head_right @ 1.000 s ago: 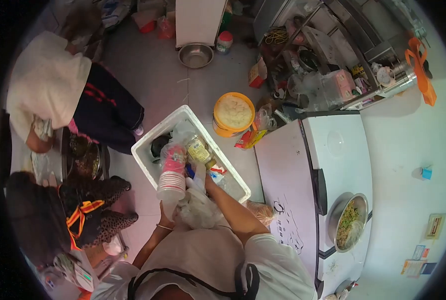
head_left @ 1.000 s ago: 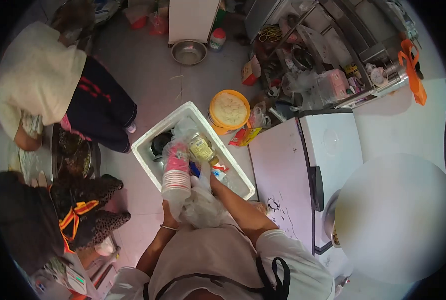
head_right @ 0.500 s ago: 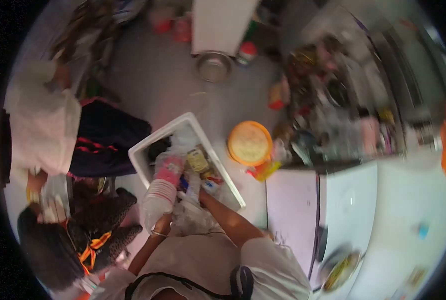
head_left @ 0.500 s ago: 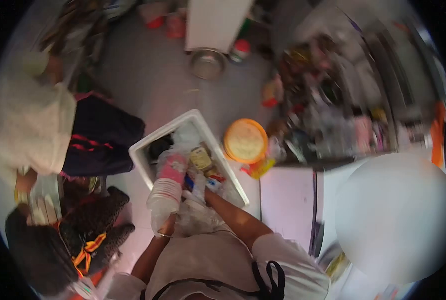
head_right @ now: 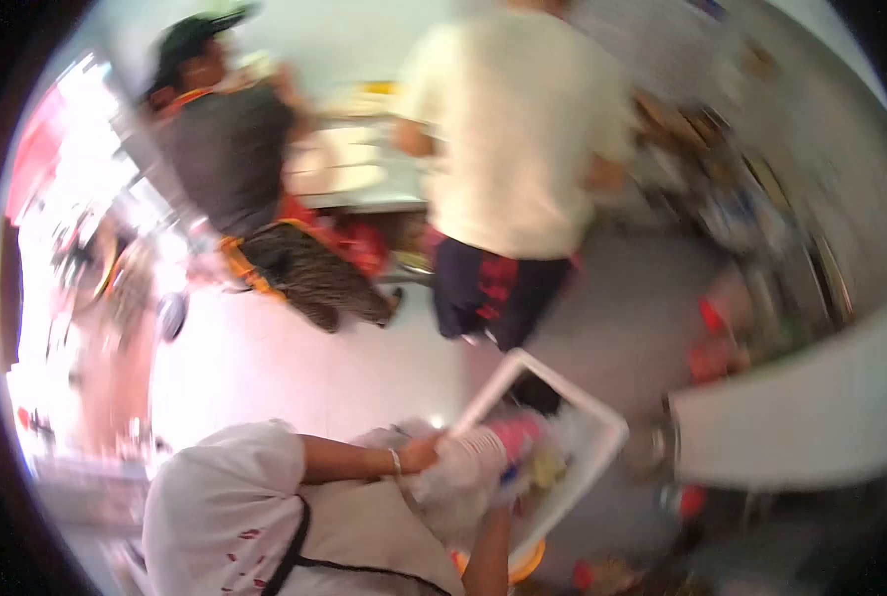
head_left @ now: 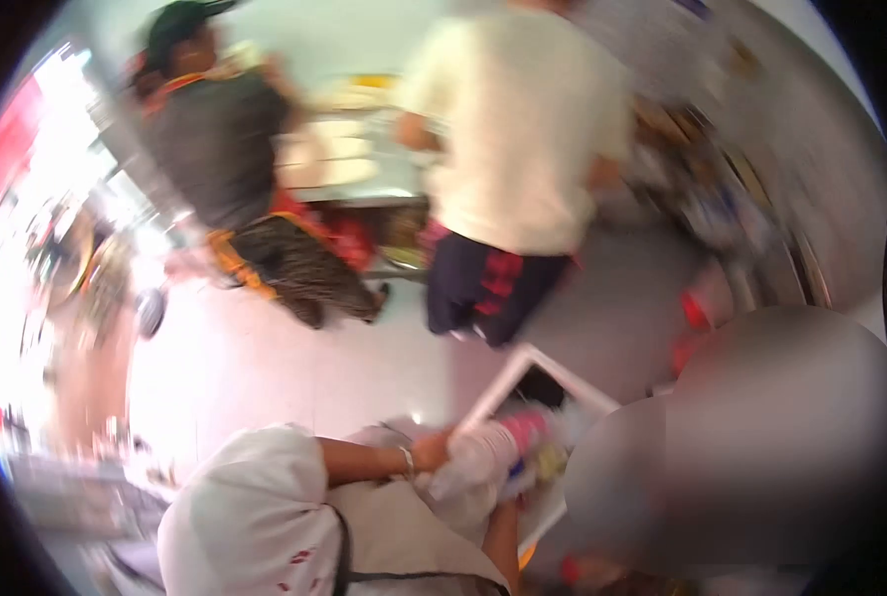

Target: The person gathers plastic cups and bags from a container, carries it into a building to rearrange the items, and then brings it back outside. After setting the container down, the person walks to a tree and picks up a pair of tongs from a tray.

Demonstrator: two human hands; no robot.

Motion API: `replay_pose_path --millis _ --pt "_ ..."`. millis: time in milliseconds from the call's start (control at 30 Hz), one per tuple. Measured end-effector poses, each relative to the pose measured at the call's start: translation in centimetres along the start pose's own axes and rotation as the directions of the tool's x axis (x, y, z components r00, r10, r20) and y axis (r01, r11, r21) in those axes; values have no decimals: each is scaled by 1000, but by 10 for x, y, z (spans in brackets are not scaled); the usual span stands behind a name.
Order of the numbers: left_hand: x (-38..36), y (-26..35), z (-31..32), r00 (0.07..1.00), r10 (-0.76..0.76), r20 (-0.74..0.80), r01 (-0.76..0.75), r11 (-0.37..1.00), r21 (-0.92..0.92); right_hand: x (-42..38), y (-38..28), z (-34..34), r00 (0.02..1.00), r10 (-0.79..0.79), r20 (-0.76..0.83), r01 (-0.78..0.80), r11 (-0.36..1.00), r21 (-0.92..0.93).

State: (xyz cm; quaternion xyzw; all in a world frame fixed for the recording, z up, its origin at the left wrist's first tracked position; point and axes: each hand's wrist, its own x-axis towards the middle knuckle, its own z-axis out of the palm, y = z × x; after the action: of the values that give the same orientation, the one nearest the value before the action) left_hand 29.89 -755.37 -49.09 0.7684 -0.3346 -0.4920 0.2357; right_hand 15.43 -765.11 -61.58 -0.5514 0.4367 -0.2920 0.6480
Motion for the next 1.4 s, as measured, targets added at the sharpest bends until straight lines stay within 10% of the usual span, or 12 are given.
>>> replay_pose_path --millis 233,533,633,800,900,1000,1067,1167,1400 --pt "15 4 8 961 155 -230 -167 985 -35 70 -33 64 960 -97 262 187 920 -345" --pt "17 5 -80 986 77 -151 -96 988 -122 112 -76 157 935 -146 324 311 777 -547" --pt "22 -6 -99 996 60 -69 -65 994 -84 114 -79 160 943 -178 281 315 750 -582" --pt "83 -87 -65 870 415 -267 -459 879 -129 87 -73 75 969 -245 -6 181 732 -657" --pt "120 -133 -65 830 552 -77 -556 831 -29 38 -46 18 976 -133 -174 -15 752 -659" --pt "161 -163 -47 905 390 172 -131 637 -759 -10 -42 -6 949 196 -246 -278 890 -362" --pt "107 -86 -75 878 272 394 326 263 -908 -37 -83 -13 946 268 -184 -303 931 -205" --pt "133 -86 -74 839 286 462 275 511 -815 -64 -108 3 931 -159 -328 -101 752 -651" --pt "219 -12 -60 748 324 579 16 863 -504 -30 -222 12 823 147 -549 -524 568 -634"
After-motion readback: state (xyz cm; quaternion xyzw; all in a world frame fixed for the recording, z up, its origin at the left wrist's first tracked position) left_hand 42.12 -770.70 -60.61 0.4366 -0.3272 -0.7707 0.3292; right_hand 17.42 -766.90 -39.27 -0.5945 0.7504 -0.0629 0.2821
